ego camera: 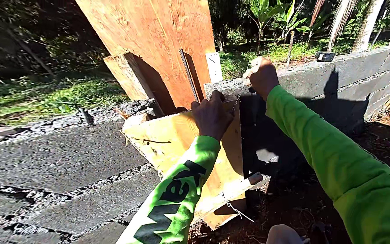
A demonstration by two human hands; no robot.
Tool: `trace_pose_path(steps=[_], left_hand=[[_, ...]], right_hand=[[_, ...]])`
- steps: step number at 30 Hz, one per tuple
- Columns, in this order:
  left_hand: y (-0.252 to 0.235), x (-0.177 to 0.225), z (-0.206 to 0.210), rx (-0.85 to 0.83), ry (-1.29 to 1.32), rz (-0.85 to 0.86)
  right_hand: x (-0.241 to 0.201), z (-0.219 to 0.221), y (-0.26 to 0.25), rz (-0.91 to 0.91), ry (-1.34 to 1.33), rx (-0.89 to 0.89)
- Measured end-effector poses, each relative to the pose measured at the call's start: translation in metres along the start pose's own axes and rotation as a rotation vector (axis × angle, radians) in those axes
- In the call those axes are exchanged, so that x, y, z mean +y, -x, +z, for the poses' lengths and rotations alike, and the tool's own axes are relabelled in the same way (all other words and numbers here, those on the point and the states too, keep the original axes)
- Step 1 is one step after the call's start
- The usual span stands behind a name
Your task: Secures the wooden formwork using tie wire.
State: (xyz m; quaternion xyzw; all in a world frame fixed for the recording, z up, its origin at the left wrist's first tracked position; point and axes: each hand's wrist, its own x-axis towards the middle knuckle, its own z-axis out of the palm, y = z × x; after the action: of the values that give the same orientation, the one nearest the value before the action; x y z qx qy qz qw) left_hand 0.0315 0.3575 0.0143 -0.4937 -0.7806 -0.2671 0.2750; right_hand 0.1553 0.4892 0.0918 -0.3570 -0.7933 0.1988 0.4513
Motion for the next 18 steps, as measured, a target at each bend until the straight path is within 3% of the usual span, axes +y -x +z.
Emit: trace_pose_path(steps=[4,8,13,18], left_hand=[[-0.001,0.0,0.001,0.019,-0.002,-0.002],[0.0,-0.003,0.002,0.028,-0.001,0.015],[0.0,-0.006,0.007,0.056,0.012,0.048],[-0.001,-0.008,0.012,0.107,0.026,0.071]], right_hand=[[-0.003,0.025,-0.016,0.088,-0.333,0.047],[-0.022,0.033,-0.032,0.222,-0.243,0.039],[-0.038,0.041,-0.069,0.41,-0.442,0.037],[-0.047,0.066,-0.087,0.459,-0.485,0.022]])
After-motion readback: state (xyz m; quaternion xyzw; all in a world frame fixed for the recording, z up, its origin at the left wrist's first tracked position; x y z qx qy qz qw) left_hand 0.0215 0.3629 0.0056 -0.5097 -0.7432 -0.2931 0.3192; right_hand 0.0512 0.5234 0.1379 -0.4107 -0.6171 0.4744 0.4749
